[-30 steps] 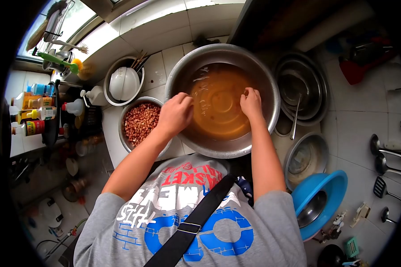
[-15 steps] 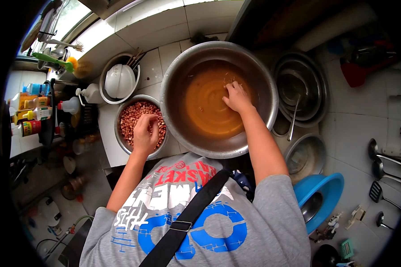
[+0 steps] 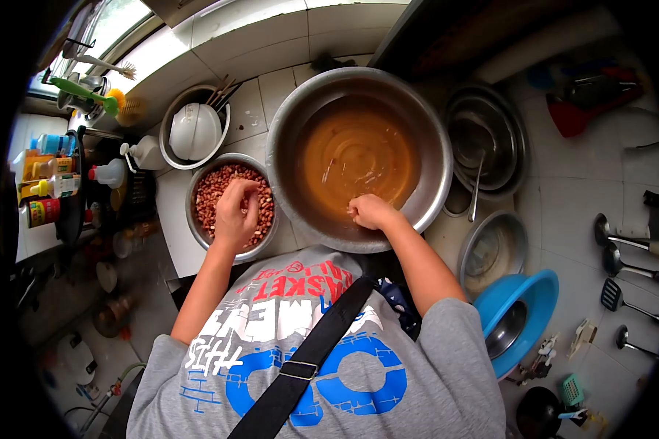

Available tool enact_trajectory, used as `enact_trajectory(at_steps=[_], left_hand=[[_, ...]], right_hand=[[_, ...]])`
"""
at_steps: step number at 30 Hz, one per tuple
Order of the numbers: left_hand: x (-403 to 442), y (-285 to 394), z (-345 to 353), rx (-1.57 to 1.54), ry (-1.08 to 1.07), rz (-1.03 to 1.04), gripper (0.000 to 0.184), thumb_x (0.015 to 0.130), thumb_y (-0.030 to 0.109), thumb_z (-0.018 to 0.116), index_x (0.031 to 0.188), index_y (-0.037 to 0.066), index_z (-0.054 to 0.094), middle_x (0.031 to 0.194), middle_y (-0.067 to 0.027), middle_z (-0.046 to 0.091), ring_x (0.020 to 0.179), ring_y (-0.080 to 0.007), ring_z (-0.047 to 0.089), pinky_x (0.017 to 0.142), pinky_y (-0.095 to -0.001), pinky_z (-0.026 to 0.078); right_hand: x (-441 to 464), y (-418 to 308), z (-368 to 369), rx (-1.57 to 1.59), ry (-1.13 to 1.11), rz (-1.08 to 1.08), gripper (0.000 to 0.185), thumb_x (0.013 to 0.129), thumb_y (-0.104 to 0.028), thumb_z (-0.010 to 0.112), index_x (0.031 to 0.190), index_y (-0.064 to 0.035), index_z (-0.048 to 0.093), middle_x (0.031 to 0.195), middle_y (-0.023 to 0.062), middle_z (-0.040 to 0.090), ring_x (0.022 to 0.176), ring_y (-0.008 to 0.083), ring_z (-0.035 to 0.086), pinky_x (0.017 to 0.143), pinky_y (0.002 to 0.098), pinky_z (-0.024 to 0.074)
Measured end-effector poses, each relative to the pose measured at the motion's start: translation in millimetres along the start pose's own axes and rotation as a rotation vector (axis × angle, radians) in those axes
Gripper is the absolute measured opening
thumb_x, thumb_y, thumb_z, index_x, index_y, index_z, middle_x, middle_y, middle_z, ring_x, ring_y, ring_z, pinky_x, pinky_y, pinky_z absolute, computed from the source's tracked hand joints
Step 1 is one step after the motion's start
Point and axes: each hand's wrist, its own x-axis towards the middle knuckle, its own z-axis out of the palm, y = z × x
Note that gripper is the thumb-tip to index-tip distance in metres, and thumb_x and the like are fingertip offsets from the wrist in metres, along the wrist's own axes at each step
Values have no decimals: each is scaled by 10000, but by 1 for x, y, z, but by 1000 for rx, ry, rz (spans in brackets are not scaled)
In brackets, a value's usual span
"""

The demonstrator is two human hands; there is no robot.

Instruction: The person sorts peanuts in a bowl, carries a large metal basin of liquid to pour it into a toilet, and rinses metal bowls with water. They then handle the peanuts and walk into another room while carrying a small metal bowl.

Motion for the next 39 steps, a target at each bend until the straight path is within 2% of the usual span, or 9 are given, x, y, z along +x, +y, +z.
enact_trajectory(at_steps=[6,9,12,17,20,24,25,29,39], left_hand=[[-7,-7,-15,-60,-49,-26,135,833,-54,596,963,-20,606,870,-166,619,785,-324,632,670,-381,509],[-13,-15,-25,-26,-41,29,135,830,-53,598,961,-19,608,881,-164,622,793,-325,634,667,-377,511],[-20,-22,-35,-54,-46,-20,138,827,-51,599,961,-18,608,894,-164,624,798,-324,634,681,-375,511],[-30,-31,-50,-79,-53,-104,133,830,-50,597,958,-18,610,890,-166,620,794,-323,628,691,-377,502],[-36,-42,-54,-75,-36,-52,130,831,-51,595,955,-17,610,871,-163,616,789,-321,625,692,-377,498],[-40,-42,-65,-80,-47,-66,118,829,-55,593,940,-19,601,858,-161,613,791,-322,622,702,-381,495],[-40,-41,-67,-82,-52,-78,115,828,-56,592,936,-19,599,856,-161,612,792,-322,622,705,-382,494],[-43,-41,-74,-94,-17,-45,112,826,-55,589,932,-18,597,865,-165,616,800,-329,622,717,-382,494],[-62,-57,-84,-103,2,-144,118,829,-34,603,944,-14,614,891,-167,631,831,-332,634,744,-379,504]], right_hand=[[-5,-25,-8,616,-385,87,83,867,-146,595,872,-67,622,779,22,623,686,132,588,601,274,470],[-4,-35,-9,962,-403,102,49,891,-109,578,902,-63,594,757,11,577,645,95,527,564,227,425],[-7,-44,-11,1562,-345,57,42,910,-80,546,923,-55,577,746,20,543,638,91,488,540,223,395],[-3,-62,-19,2210,-286,-417,194,986,-186,468,976,-32,584,823,56,519,709,114,453,514,198,358],[-4,-94,-29,2293,-12,-332,267,1005,-237,460,1042,-15,602,899,92,562,757,155,499,531,212,376],[-13,-155,-44,2147,91,-350,520,1028,-364,393,1312,57,501,1305,228,551,1210,314,549,882,321,517],[-11,-161,-43,2174,-22,-472,629,1026,-423,366,1394,86,401,1414,264,455,1347,362,430,1061,401,438],[-20,-205,-53,2144,-30,-466,735,1017,-499,339,1423,113,332,1473,289,361,1398,377,346,1150,454,321],[-14,-250,-52,2082,-107,-472,902,963,-654,323,1439,112,308,1505,208,356,1411,282,326,1162,411,267]])
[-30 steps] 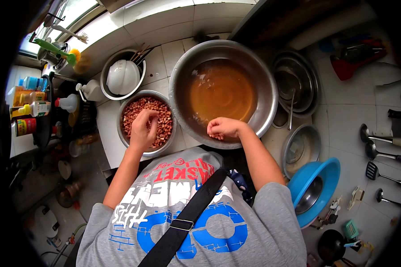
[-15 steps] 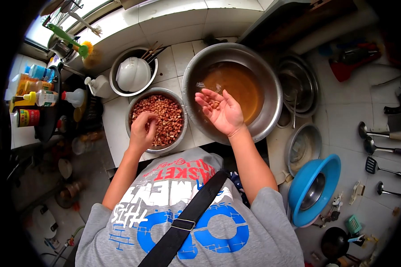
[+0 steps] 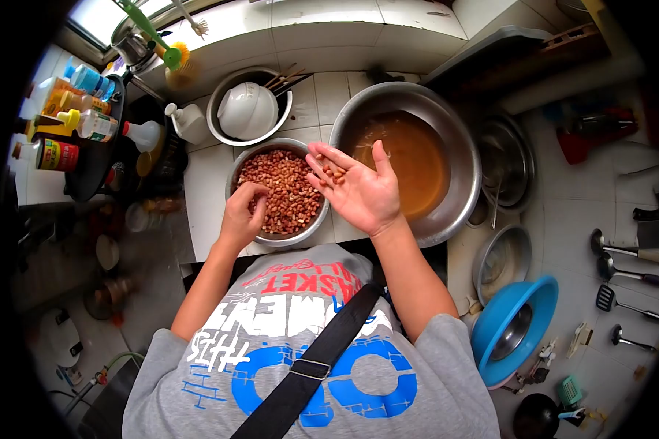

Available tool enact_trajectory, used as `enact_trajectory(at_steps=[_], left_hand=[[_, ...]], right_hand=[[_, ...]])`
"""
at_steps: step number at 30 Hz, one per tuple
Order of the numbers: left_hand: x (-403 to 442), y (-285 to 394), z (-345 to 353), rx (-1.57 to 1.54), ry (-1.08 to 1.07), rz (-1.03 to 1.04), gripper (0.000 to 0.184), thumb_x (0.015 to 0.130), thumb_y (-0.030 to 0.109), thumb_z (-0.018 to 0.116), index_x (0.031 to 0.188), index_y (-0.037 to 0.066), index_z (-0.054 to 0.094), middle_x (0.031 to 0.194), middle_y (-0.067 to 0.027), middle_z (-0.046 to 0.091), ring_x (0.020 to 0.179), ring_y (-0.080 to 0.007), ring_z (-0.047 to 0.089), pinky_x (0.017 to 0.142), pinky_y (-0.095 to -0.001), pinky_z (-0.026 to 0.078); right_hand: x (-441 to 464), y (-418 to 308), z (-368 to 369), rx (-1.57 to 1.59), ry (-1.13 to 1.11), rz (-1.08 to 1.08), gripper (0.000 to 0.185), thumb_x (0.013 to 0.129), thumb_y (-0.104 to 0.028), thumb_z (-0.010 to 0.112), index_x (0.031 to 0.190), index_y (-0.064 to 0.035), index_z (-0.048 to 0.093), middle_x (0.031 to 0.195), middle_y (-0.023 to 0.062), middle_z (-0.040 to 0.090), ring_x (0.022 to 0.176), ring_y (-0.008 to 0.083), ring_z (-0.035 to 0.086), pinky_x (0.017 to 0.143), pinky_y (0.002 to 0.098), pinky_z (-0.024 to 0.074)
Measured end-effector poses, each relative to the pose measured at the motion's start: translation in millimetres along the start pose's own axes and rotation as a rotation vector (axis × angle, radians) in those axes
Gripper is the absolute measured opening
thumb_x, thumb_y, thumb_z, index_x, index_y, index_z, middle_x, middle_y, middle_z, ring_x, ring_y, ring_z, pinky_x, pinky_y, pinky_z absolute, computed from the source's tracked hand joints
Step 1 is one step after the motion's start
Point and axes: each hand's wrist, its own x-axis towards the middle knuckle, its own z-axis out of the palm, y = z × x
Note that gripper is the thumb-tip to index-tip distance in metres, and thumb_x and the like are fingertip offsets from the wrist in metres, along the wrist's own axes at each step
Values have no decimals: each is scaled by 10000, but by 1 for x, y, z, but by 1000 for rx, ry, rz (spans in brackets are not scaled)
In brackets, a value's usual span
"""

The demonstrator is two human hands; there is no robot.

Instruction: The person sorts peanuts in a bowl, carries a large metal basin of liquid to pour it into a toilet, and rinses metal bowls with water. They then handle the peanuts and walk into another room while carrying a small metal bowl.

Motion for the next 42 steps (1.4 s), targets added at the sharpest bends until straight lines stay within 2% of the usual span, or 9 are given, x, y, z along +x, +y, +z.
enact_trajectory(at_steps=[6,9,10,14,20,25,29,39,42], left_hand=[[0,6,-5,-51,38,-7,122,830,-27,602,950,-12,616,888,-164,630,827,-334,631,743,-388,502],[5,5,-5,-70,55,2,119,830,-25,600,948,-14,613,890,-165,630,826,-338,629,744,-394,501],[7,7,-6,-68,60,4,120,830,-26,599,948,-15,612,890,-166,629,826,-339,629,744,-395,501],[8,8,-10,-46,101,-9,120,830,-26,598,948,-18,613,894,-168,631,828,-342,629,744,-391,504],[0,1,-13,-33,85,-103,121,832,-19,600,951,-25,615,911,-160,637,810,-315,639,725,-370,513],[-3,-1,-10,19,79,-85,127,839,-11,596,964,-21,615,905,-155,633,779,-301,635,711,-363,513],[-1,1,-8,31,49,-84,123,842,-13,599,963,-22,611,900,-155,629,776,-295,633,710,-363,509],[6,13,5,28,-7,-61,127,846,-19,607,973,-24,613,886,-154,619,764,-282,626,698,-357,503],[8,15,8,30,-27,-52,130,844,-22,607,974,-24,613,889,-154,619,772,-283,626,702,-357,503]], right_hand=[[28,34,3,-266,31,77,917,965,-673,270,1471,92,262,1482,156,378,1380,225,348,1161,351,249],[41,56,4,-404,-56,118,917,980,-659,218,1505,87,123,1559,184,249,1451,247,223,1191,346,155],[42,59,4,-543,-40,119,910,980,-660,187,1518,64,63,1610,183,87,1498,238,61,1206,346,39],[48,67,3,-600,-42,151,888,981,-654,166,1529,35,52,1617,178,32,1504,230,-24,1209,347,-7],[43,39,-11,-707,24,91,813,995,-627,172,1540,-24,166,1613,138,139,1499,254,71,1200,383,74],[28,-41,-84,-1330,523,-297,346,966,-251,579,1241,-42,597,1223,109,631,1098,220,609,903,349,491],[-20,-120,-206,-2041,1032,-317,274,847,-168,642,1091,-44,652,1061,154,662,1031,286,627,911,377,499],[-41,-98,-252,-2125,913,109,324,788,-174,664,1073,-25,627,1095,231,625,1080,389,577,977,433,455],[-25,-73,-261,-2060,1012,-37,315,774,-210,673,1011,-10,617,1021,247,637,1018,402,595,920,454,475]])
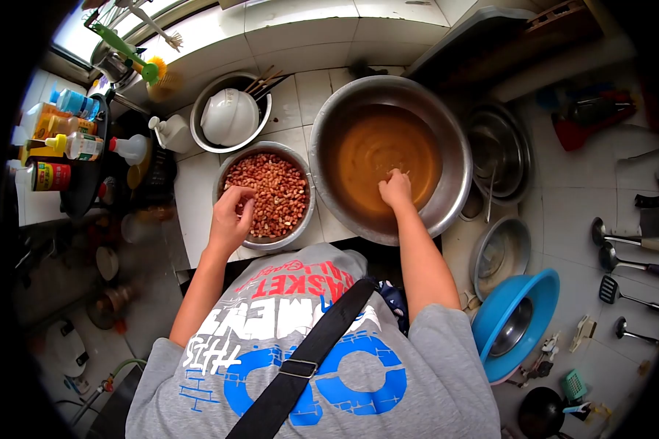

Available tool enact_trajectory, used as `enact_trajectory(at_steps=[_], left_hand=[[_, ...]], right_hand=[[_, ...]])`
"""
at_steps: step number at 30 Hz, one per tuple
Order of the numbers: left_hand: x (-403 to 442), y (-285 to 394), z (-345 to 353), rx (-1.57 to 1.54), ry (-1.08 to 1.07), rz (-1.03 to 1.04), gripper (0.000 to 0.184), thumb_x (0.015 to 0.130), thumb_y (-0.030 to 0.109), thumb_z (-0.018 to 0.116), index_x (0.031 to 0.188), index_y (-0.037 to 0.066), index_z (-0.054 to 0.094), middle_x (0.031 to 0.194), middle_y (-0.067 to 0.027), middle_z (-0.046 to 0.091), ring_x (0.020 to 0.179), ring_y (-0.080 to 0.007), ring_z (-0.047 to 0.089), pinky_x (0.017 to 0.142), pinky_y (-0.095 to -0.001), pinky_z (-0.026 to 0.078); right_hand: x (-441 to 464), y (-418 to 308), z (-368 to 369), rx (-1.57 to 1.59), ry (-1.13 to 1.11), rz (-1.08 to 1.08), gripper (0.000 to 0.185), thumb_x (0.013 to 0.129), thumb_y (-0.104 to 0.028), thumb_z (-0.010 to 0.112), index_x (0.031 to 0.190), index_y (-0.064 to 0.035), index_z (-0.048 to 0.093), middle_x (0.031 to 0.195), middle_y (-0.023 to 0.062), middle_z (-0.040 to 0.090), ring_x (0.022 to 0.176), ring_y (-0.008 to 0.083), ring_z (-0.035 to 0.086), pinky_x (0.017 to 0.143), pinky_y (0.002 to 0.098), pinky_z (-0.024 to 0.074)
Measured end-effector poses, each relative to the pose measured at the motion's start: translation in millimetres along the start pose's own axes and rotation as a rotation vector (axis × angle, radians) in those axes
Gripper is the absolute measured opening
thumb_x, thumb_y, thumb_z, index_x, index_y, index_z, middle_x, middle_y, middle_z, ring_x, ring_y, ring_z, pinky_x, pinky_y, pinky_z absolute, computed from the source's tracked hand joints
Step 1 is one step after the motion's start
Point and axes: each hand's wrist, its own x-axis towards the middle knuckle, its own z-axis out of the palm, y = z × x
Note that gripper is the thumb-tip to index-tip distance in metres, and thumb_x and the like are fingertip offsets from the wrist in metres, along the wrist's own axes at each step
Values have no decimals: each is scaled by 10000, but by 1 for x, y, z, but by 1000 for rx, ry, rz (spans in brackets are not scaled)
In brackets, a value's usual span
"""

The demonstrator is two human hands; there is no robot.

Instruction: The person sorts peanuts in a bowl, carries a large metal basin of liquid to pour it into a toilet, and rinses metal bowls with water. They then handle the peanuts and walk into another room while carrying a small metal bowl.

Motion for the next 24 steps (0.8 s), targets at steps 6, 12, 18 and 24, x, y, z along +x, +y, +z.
enact_trajectory(at_steps=[6,12,18,24], left_hand=[[-1,-2,2,23,10,45,128,840,-24,606,968,-26,609,895,-157,621,788,-295,627,719,-362,502],[-6,-1,-2,6,-3,-3,125,839,-26,606,964,-28,608,897,-161,623,793,-305,625,727,-366,500],[-10,-2,-5,-2,3,-22,122,840,-26,604,962,-28,609,891,-161,620,790,-306,622,723,-368,498],[-10,-10,-6,7,7,6,119,841,-20,606,960,-27,609,897,-167,622,811,-313,626,730,-372,498]], right_hand=[[1,-39,21,58,48,-224,317,777,-198,680,1027,-11,630,1046,230,623,1012,395,593,900,446,483],[-8,-77,31,96,-97,-490,315,768,-109,680,1058,4,629,1064,238,615,1026,409,582,901,459,485],[-10,-99,18,454,-553,-91,129,822,-63,627,938,-9,614,870,133,649,852,254,637,748,352,516],[-22,-86,-18,1407,-1071,210,75,881,-44,559,924,-28,618,871,76,599,746,145,546,675,253,473]])
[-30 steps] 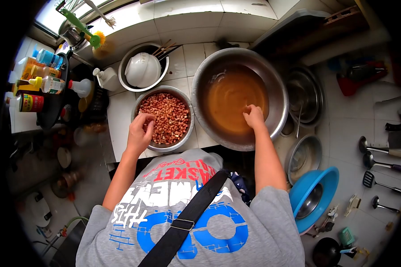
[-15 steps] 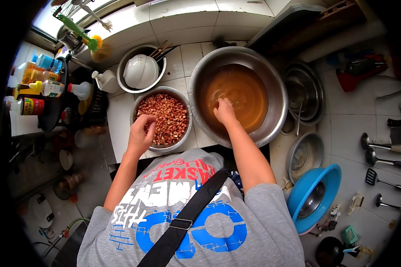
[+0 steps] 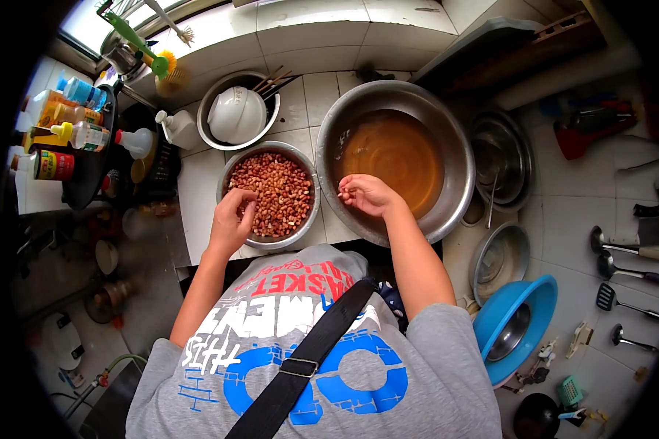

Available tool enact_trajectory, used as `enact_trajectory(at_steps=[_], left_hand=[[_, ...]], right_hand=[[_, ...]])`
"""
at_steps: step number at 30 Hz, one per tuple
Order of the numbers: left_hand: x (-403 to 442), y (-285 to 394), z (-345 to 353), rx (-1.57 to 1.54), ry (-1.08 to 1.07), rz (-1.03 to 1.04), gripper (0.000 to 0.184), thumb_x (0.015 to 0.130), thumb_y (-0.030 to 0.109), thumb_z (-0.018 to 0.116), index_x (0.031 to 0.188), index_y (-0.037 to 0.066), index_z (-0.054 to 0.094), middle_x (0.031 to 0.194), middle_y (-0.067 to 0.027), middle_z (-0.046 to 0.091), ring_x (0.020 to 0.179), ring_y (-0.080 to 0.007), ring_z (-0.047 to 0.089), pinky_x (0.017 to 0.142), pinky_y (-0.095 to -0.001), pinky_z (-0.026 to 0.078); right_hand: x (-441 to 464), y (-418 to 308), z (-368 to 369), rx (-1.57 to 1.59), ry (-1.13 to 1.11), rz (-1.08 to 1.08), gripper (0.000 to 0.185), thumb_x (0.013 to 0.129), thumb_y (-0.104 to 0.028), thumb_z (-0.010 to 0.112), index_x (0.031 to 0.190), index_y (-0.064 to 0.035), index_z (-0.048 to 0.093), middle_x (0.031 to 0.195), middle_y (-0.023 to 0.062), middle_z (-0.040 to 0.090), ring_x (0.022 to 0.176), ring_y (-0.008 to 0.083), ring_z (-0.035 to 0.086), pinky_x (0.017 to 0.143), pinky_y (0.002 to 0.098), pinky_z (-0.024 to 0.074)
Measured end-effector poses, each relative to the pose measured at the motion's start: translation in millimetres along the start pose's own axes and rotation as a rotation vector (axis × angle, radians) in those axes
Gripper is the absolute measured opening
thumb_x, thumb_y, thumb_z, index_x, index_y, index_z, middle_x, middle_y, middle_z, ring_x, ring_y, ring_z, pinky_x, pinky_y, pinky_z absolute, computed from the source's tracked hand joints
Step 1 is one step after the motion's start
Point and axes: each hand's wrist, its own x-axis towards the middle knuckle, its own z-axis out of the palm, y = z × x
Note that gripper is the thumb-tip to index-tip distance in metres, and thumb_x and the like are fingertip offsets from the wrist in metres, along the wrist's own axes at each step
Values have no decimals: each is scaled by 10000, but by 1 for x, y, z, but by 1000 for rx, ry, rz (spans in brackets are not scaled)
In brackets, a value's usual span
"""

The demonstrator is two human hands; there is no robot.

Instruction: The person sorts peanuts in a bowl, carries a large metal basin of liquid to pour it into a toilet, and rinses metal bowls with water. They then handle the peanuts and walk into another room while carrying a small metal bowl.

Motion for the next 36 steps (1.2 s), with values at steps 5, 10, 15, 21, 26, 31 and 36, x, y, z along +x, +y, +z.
enact_trajectory(at_steps=[5,10,15,21,26,31,36], left_hand=[[4,1,1,-8,-11,3,114,841,-17,609,955,-24,608,901,-168,622,812,-318,626,729,-374,500],[8,2,3,-22,-32,14,108,845,-16,609,952,-22,608,894,-159,622,788,-302,624,717,-367,501],[10,4,4,-30,-34,21,105,848,-16,605,953,-22,608,892,-155,622,788,-299,622,715,-366,499],[7,0,2,-9,-21,36,107,846,-9,609,952,-21,612,900,-162,627,828,-323,628,735,-375,502],[1,-5,1,-27,-20,-3,110,845,-7,609,954,-18,616,908,-167,632,844,-331,631,748,-379,506],[1,-2,-1,-17,-9,-4,108,845,-7,610,953,-17,616,912,-168,634,847,-333,631,747,-380,507],[-2,-4,-4,-11,16,-9,107,846,-5,614,952,-19,615,911,-165,634,840,-331,632,743,-379,506]], right_hand=[[-24,-9,5,502,-349,-103,216,950,-187,493,929,-16,624,884,86,584,734,154,520,651,252,453],[-41,-21,49,432,-159,-204,536,1023,-374,386,1290,76,500,1305,234,545,1189,308,548,974,378,459],[-52,-33,88,470,-247,-289,721,1013,-480,367,1429,108,329,1510,272,319,1421,336,321,1165,443,281],[-52,-41,124,480,-312,-261,819,983,-577,369,1437,102,311,1498,255,345,1403,340,342,1158,459,287],[-23,-24,150,250,-267,-207,787,1011,-565,270,1466,78,292,1527,186,336,1428,252,308,1187,389,202],[4,3,183,-345,-177,-272,706,1045,-507,183,1500,28,263,1531,118,347,1452,204,238,1195,319,136],[-3,-12,166,-381,-149,-346,641,1058,-464,210,1436,22,390,1484,143,407,1395,220,345,1156,349,241]])
